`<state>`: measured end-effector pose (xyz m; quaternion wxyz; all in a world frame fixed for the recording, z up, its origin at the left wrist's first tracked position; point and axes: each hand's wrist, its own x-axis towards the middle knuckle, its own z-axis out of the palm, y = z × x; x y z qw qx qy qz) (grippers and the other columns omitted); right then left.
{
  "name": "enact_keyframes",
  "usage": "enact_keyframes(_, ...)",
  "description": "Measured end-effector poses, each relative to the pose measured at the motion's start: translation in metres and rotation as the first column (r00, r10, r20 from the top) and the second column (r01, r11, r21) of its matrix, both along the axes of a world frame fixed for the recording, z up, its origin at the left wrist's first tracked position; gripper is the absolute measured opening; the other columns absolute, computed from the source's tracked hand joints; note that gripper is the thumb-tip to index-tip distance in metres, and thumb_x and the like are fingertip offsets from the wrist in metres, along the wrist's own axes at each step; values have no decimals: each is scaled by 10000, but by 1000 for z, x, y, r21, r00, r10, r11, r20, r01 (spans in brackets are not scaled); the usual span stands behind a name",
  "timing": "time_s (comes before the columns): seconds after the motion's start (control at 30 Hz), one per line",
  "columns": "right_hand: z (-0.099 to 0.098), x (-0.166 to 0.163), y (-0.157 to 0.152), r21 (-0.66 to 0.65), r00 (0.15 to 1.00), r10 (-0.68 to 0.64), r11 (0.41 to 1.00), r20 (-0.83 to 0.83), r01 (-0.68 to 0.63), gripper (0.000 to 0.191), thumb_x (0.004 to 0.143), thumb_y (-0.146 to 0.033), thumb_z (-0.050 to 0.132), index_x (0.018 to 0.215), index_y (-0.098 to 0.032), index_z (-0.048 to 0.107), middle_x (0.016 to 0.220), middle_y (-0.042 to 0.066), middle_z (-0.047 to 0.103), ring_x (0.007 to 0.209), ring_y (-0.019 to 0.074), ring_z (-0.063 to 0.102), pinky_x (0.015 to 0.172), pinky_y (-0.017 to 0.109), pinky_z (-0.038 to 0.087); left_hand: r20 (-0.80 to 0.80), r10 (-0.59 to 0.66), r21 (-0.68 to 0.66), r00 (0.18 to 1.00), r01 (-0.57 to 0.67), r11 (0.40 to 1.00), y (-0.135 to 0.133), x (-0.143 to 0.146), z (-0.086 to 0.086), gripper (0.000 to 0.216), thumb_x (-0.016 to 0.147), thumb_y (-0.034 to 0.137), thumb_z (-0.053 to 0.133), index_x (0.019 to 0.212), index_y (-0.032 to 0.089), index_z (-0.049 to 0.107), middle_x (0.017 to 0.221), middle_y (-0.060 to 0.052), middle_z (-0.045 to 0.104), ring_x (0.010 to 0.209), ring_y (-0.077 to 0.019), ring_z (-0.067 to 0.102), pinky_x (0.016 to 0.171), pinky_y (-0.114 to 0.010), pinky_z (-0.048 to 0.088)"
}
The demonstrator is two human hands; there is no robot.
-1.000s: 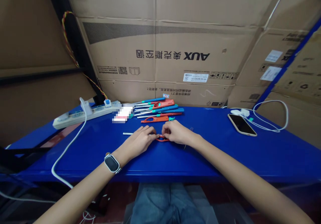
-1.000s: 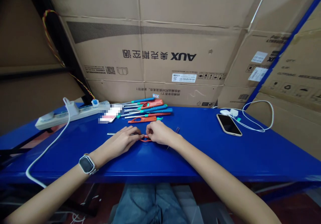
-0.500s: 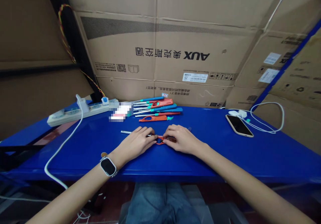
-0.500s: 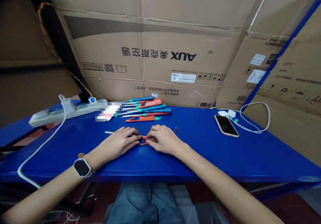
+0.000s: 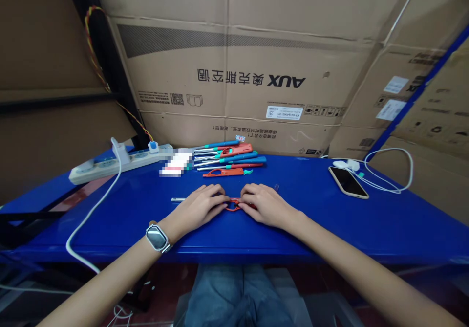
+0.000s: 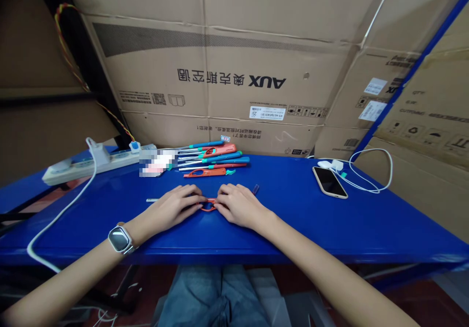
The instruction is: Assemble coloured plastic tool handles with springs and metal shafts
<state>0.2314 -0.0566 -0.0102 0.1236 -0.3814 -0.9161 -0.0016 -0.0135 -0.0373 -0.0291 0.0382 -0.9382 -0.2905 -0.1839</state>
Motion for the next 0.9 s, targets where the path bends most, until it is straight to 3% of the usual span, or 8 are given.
enact_keyframes(0.2,-5,-1,-1,-5,999,-38,999,-14,38,252,1004,-287,477,1042,-185,704,1075,83,651,974,196,603,856,341,425,45,12,-81,999,-8,997,0,1,-2,288,1030,337,427,1161,242,666,1075,-58,605,946,-194,594,840,-324,455)
enact_keyframes(0.4,-1,-2,-2,35,999,-36,999,0,36,218,991,-265,495,1007,-176,694,1041,85,628,975,201,568,855,352,401,23,27,-37,999,-26,999,-3,4,-1,299,1035,327,407,1164,233,661,1069,-58,605,923,-196,599,868,-350,454)
enact_keyframes(0.5,3,-3,2,55,1000,-24,998,2,24,220,982,-294,512,990,-184,703,1011,77,601,914,186,556,834,347,388,7,43,-33,999,-43,999,-4,4,0,307,1036,331,399,1167,233,659,1080,-61,605,922,-198,602,873,-360,457)
enact_keyframes(0.67,3,-8,12,-26,1000,-24,999,15,24,249,987,-264,486,932,-165,707,895,61,609,779,158,568,730,298,380,44,90,-112,995,-84,990,-3,3,1,275,1012,371,461,1127,231,668,1067,-58,605,969,-223,600,874,-370,464)
enact_keyframes(0.9,-4,-7,21,-157,963,-58,987,-264,17,138,916,-227,581,942,-176,706,787,24,652,694,135,582,640,249,395,104,107,-187,989,-86,979,-1,1,-1,267,996,408,493,1128,250,664,1087,-52,610,995,-220,590,869,-359,466)
